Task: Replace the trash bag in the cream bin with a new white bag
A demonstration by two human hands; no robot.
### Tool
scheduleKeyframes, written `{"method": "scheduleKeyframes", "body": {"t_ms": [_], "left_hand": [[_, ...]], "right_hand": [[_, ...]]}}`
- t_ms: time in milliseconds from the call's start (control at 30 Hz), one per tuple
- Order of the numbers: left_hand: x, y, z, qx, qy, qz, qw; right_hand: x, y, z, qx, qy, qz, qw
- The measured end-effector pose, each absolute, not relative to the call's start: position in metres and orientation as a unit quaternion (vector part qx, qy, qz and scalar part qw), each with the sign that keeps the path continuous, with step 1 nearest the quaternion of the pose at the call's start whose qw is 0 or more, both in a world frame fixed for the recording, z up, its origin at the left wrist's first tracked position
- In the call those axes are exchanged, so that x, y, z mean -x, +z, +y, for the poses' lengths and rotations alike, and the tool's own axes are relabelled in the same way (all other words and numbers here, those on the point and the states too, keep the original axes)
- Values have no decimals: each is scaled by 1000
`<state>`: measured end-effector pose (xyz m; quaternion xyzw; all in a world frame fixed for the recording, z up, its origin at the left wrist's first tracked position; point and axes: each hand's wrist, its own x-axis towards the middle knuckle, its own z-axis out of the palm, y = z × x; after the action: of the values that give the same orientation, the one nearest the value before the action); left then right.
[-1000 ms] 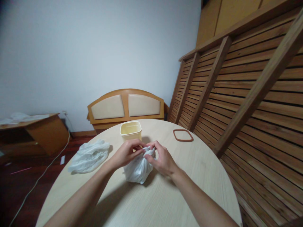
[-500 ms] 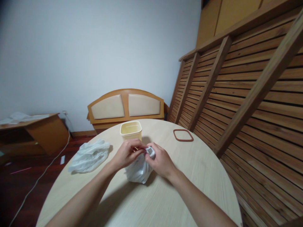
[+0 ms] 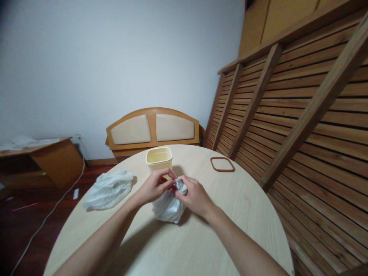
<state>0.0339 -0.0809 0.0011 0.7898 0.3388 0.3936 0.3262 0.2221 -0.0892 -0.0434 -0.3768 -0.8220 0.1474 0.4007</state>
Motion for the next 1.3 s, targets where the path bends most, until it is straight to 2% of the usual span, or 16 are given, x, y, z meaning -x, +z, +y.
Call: {"method": "scheduleKeyframes", "body": {"t_ms": [333, 500, 667, 800, 1100, 1300], "left_hand": [[-35, 6, -85, -852, 332, 340, 218], [-28, 4, -82, -844, 326, 354, 237], [-21, -5, -80, -847, 232, 413, 242], [-22, -11, -79, -840, 189, 437, 259], [-23, -14, -64, -824, 207, 434, 300], [-27, -11, -51, -805, 206, 416, 370]], "right_hand": [[-226, -45, -83, 430, 111, -836, 322], [-233, -45, -81, 486, 113, -798, 336], [-239, -47, -77, 530, 116, -742, 395], [-238, -49, -78, 501, 96, -752, 416], [-234, -50, -79, 418, 83, -858, 288], [-234, -48, -75, 423, 102, -857, 278]]}}
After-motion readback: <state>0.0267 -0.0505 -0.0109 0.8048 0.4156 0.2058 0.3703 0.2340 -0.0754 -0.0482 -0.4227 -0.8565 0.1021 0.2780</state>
